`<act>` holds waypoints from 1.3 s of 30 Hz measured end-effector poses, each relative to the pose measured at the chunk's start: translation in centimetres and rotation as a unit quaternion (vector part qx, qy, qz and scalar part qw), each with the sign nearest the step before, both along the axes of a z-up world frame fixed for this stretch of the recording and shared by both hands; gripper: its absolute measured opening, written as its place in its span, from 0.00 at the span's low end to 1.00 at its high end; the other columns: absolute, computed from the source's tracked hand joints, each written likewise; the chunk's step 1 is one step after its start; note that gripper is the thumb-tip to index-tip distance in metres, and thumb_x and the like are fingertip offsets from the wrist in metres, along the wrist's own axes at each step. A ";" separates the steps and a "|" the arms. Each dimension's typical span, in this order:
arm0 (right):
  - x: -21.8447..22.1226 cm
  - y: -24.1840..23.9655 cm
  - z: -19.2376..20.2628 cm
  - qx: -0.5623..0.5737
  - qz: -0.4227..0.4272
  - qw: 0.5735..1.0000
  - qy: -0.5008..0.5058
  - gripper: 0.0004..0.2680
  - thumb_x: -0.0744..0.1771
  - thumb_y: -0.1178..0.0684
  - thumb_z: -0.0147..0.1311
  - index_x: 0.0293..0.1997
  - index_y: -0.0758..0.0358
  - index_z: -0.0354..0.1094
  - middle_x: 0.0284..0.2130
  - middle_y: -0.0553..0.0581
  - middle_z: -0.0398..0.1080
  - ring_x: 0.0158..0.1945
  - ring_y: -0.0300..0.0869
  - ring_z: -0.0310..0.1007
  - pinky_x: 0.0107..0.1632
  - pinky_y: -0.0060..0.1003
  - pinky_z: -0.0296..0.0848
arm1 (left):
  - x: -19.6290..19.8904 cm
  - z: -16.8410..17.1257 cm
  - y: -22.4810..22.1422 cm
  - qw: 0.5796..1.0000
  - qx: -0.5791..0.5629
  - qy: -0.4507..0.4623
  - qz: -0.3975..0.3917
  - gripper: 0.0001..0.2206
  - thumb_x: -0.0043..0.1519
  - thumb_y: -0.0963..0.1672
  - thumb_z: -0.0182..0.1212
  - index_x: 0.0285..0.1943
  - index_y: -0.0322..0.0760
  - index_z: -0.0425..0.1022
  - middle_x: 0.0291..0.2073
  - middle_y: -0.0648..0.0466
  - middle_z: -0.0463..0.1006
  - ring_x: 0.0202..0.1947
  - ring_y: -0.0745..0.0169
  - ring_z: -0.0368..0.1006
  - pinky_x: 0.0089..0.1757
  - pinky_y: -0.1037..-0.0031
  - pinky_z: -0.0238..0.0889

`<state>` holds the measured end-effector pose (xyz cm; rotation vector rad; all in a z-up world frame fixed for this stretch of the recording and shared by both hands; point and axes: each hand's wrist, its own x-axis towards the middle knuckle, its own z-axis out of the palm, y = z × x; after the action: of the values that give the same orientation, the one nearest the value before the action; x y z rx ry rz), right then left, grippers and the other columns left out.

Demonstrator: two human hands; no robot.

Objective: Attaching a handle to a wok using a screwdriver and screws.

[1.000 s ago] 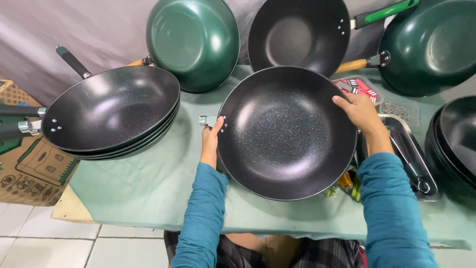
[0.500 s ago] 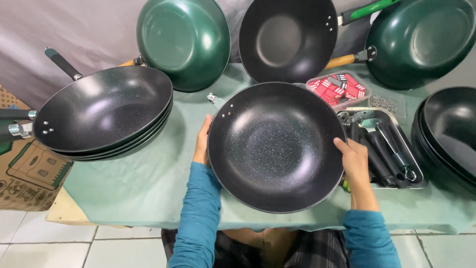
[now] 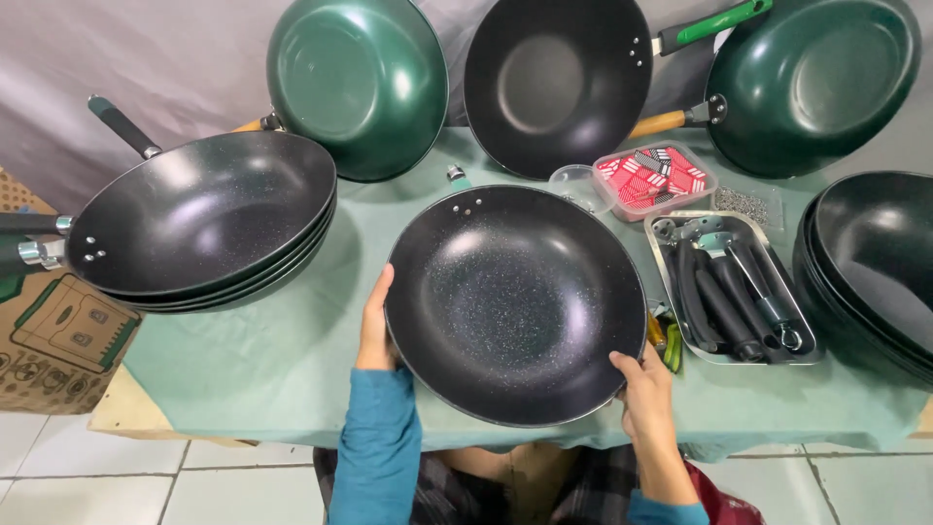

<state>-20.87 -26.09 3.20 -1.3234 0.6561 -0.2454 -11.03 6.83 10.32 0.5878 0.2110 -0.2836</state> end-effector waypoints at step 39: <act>12.4 -9.8 -9.8 -0.220 0.152 0.962 -0.055 0.11 0.70 0.55 0.51 0.47 0.76 0.76 0.36 0.71 0.75 0.39 0.49 0.71 0.43 0.51 0.72 | 6.8 -10.7 6.9 0.927 0.348 0.008 0.138 0.23 0.54 0.43 0.67 0.62 0.39 0.76 0.49 0.44 0.80 0.44 0.56 0.76 0.48 0.64 0.73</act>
<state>-8.47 -35.86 -6.59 -1.8021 0.3025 -0.2196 -4.18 13.72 -0.42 1.2476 0.4127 0.0741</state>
